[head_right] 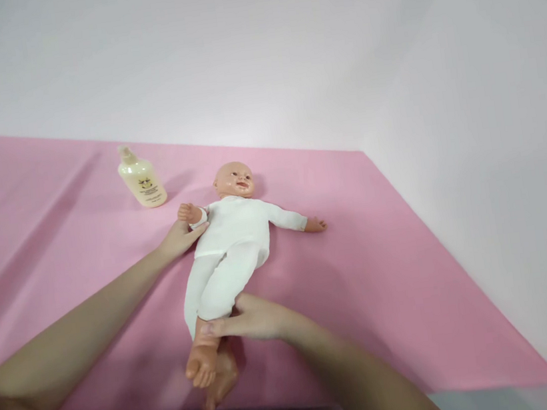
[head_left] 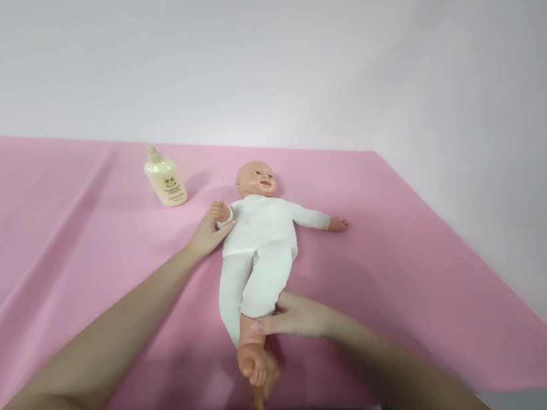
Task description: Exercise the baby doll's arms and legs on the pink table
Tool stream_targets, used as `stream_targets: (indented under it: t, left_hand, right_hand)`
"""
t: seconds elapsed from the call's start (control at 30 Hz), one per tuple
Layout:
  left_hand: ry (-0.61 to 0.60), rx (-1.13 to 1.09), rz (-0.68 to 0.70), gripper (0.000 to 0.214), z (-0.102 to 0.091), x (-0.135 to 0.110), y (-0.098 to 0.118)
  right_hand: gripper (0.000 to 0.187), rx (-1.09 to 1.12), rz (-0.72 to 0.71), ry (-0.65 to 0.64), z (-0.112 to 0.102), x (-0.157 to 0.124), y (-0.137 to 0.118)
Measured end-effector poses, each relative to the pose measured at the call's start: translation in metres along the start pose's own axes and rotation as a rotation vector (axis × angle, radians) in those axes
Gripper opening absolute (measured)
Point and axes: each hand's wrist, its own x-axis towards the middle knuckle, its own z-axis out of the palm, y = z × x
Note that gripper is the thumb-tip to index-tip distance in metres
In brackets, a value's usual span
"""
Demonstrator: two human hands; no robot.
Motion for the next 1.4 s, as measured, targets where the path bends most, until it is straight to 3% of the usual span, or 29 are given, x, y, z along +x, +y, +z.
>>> stream_targets:
  t: [0.5, 0.9, 1.4]
  left_hand:
    - [0.043, -0.016, -0.005, 0.084, 0.0027, -0.0006, -0.0052]
    - [0.026, -0.019, -0.001, 0.079, 0.0020, -0.0002, -0.0028]
    - [0.040, -0.008, -0.015, 0.090, 0.0026, -0.0008, -0.0064]
  right_hand:
    - [0.055, 0.008, -0.023, 0.002, 0.0018, -0.0003, 0.0007]
    - [0.059, 0.004, -0.013, 0.021, 0.0015, -0.0006, 0.0011]
    - [0.056, 0.009, -0.012, -0.007, 0.0010, 0.0003, 0.0018]
